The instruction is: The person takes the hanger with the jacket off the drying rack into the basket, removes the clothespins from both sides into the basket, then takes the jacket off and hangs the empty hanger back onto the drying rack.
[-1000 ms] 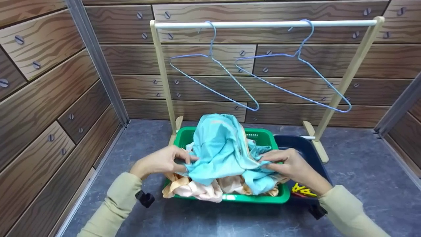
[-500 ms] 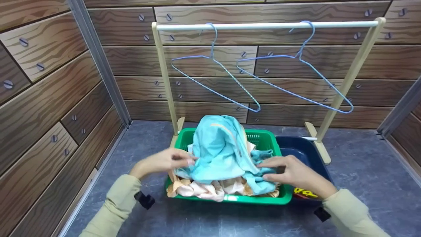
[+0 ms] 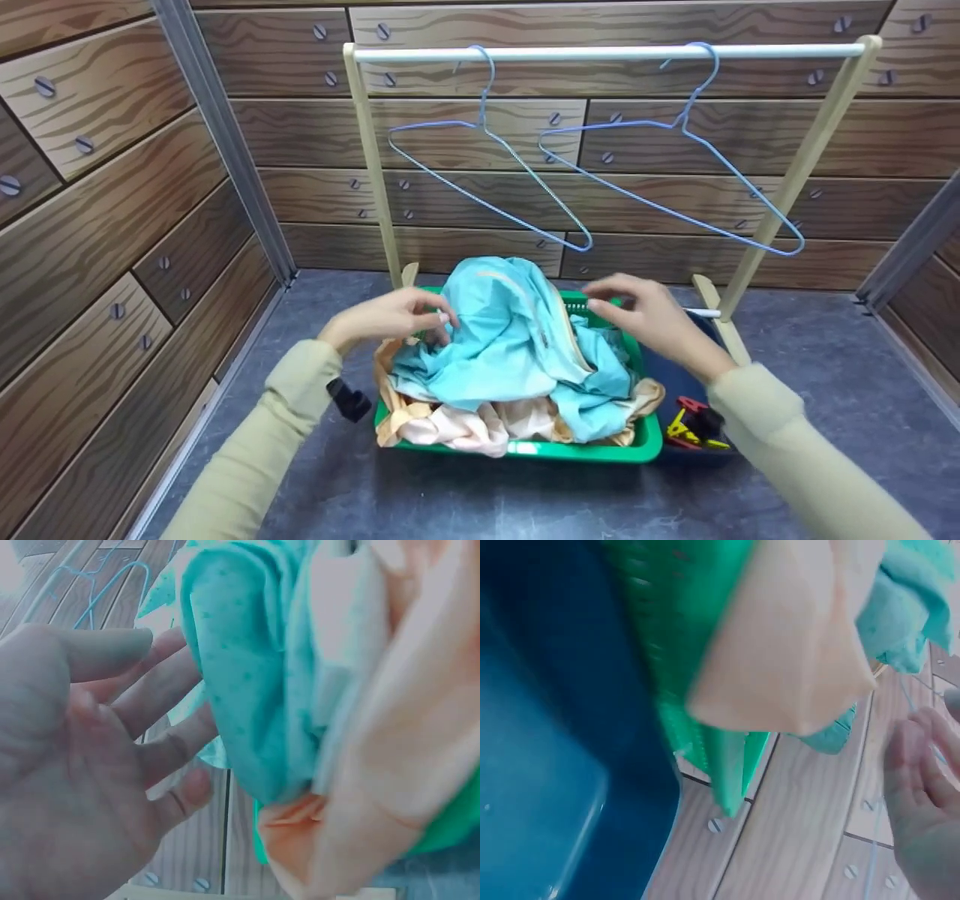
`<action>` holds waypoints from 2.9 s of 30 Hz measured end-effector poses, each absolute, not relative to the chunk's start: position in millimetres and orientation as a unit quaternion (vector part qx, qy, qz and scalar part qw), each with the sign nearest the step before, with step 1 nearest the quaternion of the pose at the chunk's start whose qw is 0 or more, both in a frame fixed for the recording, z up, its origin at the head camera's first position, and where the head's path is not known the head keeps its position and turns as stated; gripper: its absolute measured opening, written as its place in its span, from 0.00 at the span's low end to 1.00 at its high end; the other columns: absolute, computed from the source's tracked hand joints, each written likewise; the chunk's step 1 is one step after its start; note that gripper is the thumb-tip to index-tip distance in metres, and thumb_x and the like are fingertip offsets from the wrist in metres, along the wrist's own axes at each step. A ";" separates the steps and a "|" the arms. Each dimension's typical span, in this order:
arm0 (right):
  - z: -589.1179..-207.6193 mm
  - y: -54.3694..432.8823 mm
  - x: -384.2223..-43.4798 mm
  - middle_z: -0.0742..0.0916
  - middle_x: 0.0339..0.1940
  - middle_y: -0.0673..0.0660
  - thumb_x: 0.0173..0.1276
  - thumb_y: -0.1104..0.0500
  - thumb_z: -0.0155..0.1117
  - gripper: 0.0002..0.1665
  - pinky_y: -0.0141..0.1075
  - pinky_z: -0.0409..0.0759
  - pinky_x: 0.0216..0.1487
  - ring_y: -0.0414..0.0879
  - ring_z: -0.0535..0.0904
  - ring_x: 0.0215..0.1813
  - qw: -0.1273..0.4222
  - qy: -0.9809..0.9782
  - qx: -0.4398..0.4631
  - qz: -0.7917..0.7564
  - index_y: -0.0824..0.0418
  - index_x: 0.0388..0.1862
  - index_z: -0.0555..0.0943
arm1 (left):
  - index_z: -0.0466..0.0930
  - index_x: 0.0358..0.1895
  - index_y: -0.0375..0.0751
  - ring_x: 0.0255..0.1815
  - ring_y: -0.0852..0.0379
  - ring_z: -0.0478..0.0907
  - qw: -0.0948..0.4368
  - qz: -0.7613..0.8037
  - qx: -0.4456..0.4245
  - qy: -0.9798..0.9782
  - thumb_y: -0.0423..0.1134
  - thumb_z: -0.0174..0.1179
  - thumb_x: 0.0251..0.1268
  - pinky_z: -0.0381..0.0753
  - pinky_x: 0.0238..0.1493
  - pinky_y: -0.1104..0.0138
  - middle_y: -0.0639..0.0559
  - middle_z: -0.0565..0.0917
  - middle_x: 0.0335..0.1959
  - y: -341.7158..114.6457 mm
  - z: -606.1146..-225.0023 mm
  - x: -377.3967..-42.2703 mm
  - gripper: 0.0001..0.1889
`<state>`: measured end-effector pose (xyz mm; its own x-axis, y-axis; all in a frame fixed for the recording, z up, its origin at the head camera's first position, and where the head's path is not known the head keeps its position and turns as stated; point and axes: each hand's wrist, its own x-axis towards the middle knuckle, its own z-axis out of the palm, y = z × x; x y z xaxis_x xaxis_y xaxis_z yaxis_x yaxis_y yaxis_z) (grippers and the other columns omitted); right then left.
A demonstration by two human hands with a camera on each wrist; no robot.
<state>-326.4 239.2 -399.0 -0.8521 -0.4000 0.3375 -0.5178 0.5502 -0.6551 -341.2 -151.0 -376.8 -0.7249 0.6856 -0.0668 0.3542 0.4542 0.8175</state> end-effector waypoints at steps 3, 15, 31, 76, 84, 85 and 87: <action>-396.8 230.4 -344.3 0.81 0.61 0.52 0.72 0.43 0.60 0.25 0.46 0.78 0.52 0.49 0.78 0.57 0.020 -0.876 0.264 0.404 0.53 0.63 0.79 | 0.84 0.44 0.37 0.34 0.44 0.79 0.108 0.429 0.290 0.849 0.39 0.51 0.77 0.77 0.36 0.53 0.44 0.84 0.31 -147.6 -373.6 -354.3 0.12; -402.0 191.0 -393.6 0.68 0.74 0.60 0.68 0.36 0.62 0.48 0.54 0.62 0.69 0.56 0.62 0.73 -0.104 -0.888 0.249 0.374 0.56 0.78 0.58 | 0.59 0.75 0.44 0.69 0.46 0.65 0.035 0.290 0.203 0.935 0.54 0.60 0.68 0.64 0.66 0.51 0.43 0.64 0.73 -112.5 -385.3 -405.4 0.37; -405.8 169.0 -400.3 0.75 0.68 0.60 0.69 0.66 0.59 0.29 0.49 0.69 0.65 0.54 0.71 0.67 -0.079 -0.853 0.294 0.423 0.61 0.69 0.72 | 0.58 0.75 0.65 0.73 0.51 0.57 0.141 0.383 0.268 0.873 0.46 0.65 0.65 0.62 0.68 0.52 0.52 0.59 0.74 -98.7 -399.9 -414.5 0.37; -431.3 211.7 -303.6 0.86 0.41 0.41 0.64 0.59 0.72 0.07 0.39 0.80 0.45 0.39 0.79 0.46 0.146 -0.845 0.455 0.239 0.48 0.40 0.89 | 0.69 0.24 0.49 0.22 0.61 0.58 -0.011 0.161 0.483 0.861 0.31 0.58 0.67 0.59 0.29 0.68 0.58 0.63 0.20 -102.0 -407.0 -306.9 0.14; -417.5 214.9 -302.9 0.86 0.46 0.39 0.73 0.50 0.62 0.11 0.42 0.78 0.50 0.38 0.79 0.50 0.058 -0.856 0.430 0.281 0.46 0.49 0.87 | 0.80 0.61 0.50 0.53 0.61 0.78 0.096 0.263 0.385 0.879 0.57 0.47 0.76 0.75 0.55 0.60 0.58 0.81 0.56 -105.0 -394.7 -310.9 0.23; -413.9 215.3 -304.0 0.86 0.47 0.41 0.73 0.49 0.61 0.12 0.43 0.78 0.51 0.39 0.79 0.51 0.052 -0.855 0.424 0.295 0.47 0.50 0.87 | 0.79 0.62 0.49 0.55 0.60 0.78 0.087 0.287 0.377 0.876 0.57 0.47 0.76 0.76 0.55 0.59 0.57 0.81 0.57 -105.4 -392.8 -314.6 0.23; -406.7 215.0 -307.4 0.86 0.49 0.42 0.75 0.48 0.59 0.14 0.46 0.78 0.53 0.40 0.80 0.53 0.039 -0.855 0.405 0.322 0.47 0.51 0.87 | 0.77 0.65 0.48 0.56 0.57 0.77 0.053 0.329 0.354 0.874 0.53 0.49 0.77 0.76 0.55 0.59 0.55 0.80 0.58 -105.7 -388.9 -323.7 0.22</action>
